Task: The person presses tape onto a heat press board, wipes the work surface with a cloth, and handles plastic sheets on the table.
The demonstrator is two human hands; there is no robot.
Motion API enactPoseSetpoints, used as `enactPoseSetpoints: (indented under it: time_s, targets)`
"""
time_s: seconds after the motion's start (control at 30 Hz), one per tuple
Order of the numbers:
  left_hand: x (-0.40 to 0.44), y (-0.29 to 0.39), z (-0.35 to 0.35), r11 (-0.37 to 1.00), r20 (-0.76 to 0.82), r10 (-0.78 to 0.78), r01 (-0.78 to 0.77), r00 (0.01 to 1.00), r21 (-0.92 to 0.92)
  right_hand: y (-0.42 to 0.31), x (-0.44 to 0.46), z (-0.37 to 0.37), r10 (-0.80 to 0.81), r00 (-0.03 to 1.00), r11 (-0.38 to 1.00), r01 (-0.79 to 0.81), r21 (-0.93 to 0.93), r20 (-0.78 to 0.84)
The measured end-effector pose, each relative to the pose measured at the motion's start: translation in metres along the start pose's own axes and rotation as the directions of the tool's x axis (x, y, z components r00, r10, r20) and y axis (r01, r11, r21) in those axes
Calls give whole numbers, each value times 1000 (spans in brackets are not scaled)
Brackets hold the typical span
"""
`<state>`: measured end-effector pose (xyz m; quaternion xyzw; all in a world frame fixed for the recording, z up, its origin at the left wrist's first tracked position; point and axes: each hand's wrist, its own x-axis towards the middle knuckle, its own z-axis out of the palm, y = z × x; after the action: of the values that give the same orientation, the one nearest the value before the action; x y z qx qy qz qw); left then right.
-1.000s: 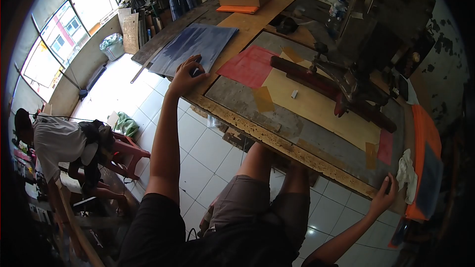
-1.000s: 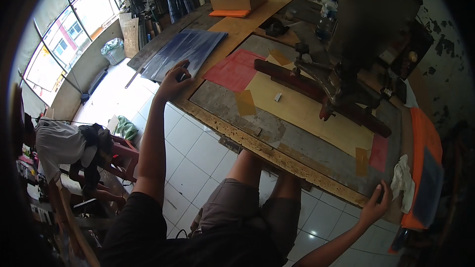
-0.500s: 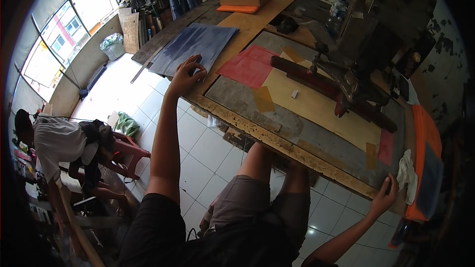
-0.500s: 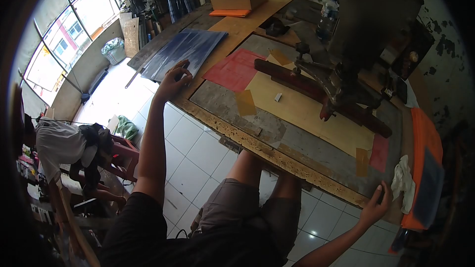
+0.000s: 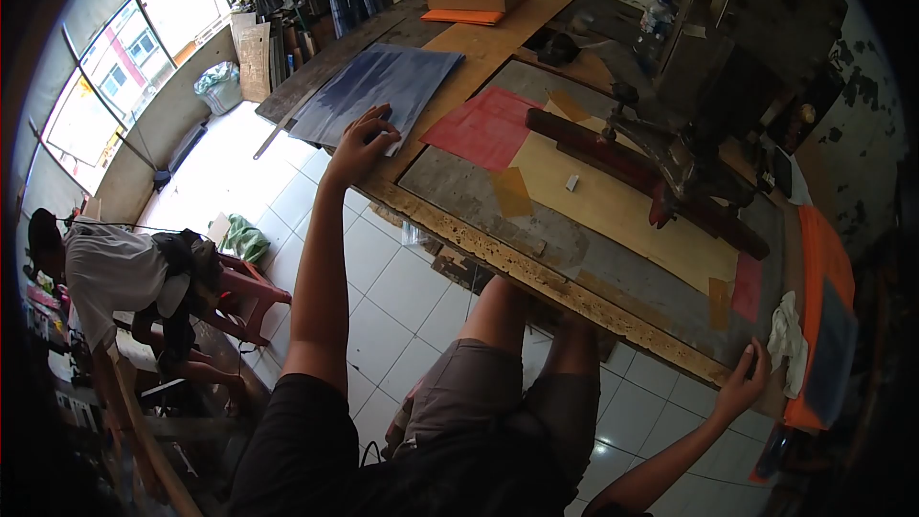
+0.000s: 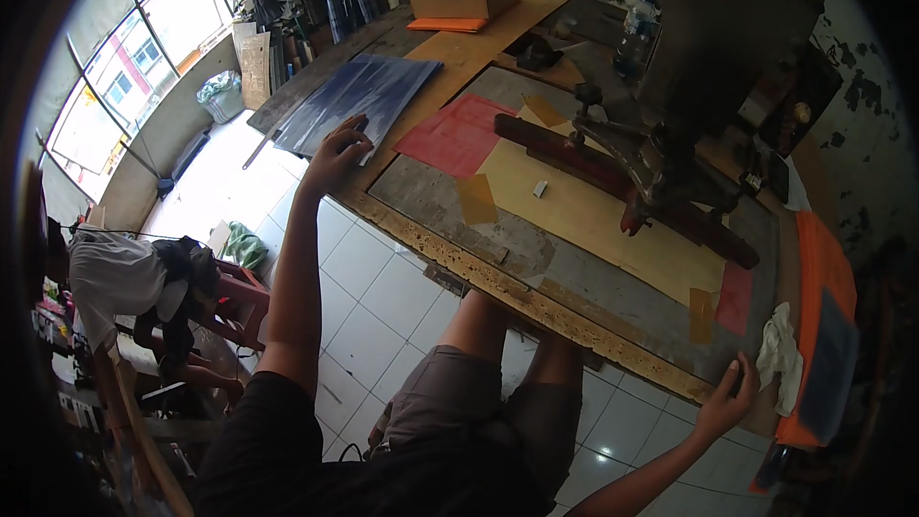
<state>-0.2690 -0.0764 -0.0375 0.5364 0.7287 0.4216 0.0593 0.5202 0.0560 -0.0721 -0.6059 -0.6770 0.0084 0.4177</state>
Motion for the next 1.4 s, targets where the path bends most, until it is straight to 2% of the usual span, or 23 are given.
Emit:
enactPoseSetpoints:
  time_s: [0.1,0.3,0.4,0.6,0.9,1.1,1.2,1.4]
  targets:
    - [-3,10,-3,998,31,-26,28,999,-61,-1,0,0,27,1000,999,-27,20,7]
    - [-5,16,-3,999,29,28,-29,999,26,-2,-1,0,17,1000,1000,-17,18,2]
    - [-5,12,-2,1000,28,21,-21,999,-8,-5,0,-1,11,1000,999,-11,39,5]
    - [-6,14,0,993,21,29,-32,999,117,-2,0,0,17,1000,998,-18,52,6]
    - [-4,6,0,1000,30,-1,1,1000,9,1,0,1,-9,1000,1000,10,25,-9]
    - [-4,8,2,997,14,-4,3,1000,83,-3,0,1,5,1000,1000,-5,12,-10]
    - [-5,13,1,993,19,9,-11,1000,121,-1,0,1,11,1000,1000,-11,4,-8]
    - [-2,-5,-6,991,118,112,-120,987,60,0,-1,1,26,1000,1000,-26,1,-4]
